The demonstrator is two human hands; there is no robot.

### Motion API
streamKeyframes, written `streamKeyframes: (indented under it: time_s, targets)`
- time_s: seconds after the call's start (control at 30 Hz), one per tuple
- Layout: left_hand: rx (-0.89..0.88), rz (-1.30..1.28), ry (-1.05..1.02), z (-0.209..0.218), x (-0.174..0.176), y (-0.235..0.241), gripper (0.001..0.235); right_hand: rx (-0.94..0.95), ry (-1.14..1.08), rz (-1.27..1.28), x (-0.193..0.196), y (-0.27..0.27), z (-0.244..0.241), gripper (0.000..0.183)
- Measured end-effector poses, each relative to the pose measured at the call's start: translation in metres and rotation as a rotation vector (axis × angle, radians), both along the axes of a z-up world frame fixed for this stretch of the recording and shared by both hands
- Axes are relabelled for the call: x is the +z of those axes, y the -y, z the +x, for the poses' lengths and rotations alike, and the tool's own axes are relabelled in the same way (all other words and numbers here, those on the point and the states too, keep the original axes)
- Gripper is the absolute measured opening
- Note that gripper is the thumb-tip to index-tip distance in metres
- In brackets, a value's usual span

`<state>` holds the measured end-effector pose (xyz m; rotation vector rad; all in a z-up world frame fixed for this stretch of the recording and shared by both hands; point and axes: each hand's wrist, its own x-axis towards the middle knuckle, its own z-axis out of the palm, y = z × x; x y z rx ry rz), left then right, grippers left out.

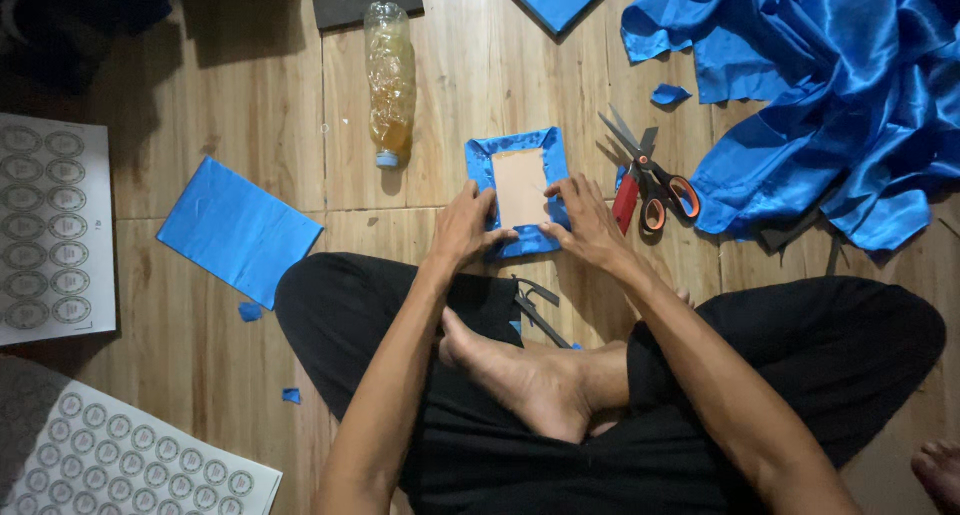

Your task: The person sits on the floor and smooths blue fabric onto a rectangular board using a plastic bottle. They then pick up a blue-covered box and place it inside a larger purple box.

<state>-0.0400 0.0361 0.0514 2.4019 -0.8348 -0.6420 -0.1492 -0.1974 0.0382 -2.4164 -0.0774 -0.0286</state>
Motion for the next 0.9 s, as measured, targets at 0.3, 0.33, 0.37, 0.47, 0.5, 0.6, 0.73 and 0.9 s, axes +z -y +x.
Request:
streamKeyframes:
  time_s: [0.3,0.33,0.37,0.47,0.5,0.6,0.73,0.9]
  targets:
    - [0.020,0.027,0.014,-0.002,-0.003,0.000,0.053,-0.054,-0.068,-0.095,0.011,-0.014,0.002,0.082]
    - [0.022,0.029,0.012,-0.002,-0.003,0.000,0.053,-0.052,-0.070,-0.094,0.011,-0.014,0.004,0.082]
    - [0.026,0.028,0.005,-0.001,-0.003,0.000,0.053,-0.068,-0.108,-0.106,0.011,-0.015,0.006,0.084]
    - [0.029,0.027,-0.004,-0.001,-0.005,0.000,0.052,-0.092,-0.159,-0.109,0.007,-0.015,0.011,0.086]
    - [0.028,0.029,-0.004,-0.001,-0.005,0.000,0.052,-0.100,-0.170,-0.098,0.005,-0.015,0.012,0.085]
    - [0.023,0.029,-0.006,0.000,-0.007,0.001,0.050,-0.103,-0.192,-0.037,0.003,-0.014,0.014,0.086]
    - [0.018,0.033,-0.006,0.001,-0.008,0.001,0.050,-0.107,-0.192,-0.041,0.001,-0.014,0.013,0.084]
    - [0.006,0.032,-0.049,0.001,0.009,0.001,0.072,-0.117,-0.198,-0.026,0.005,-0.014,0.013,0.084]
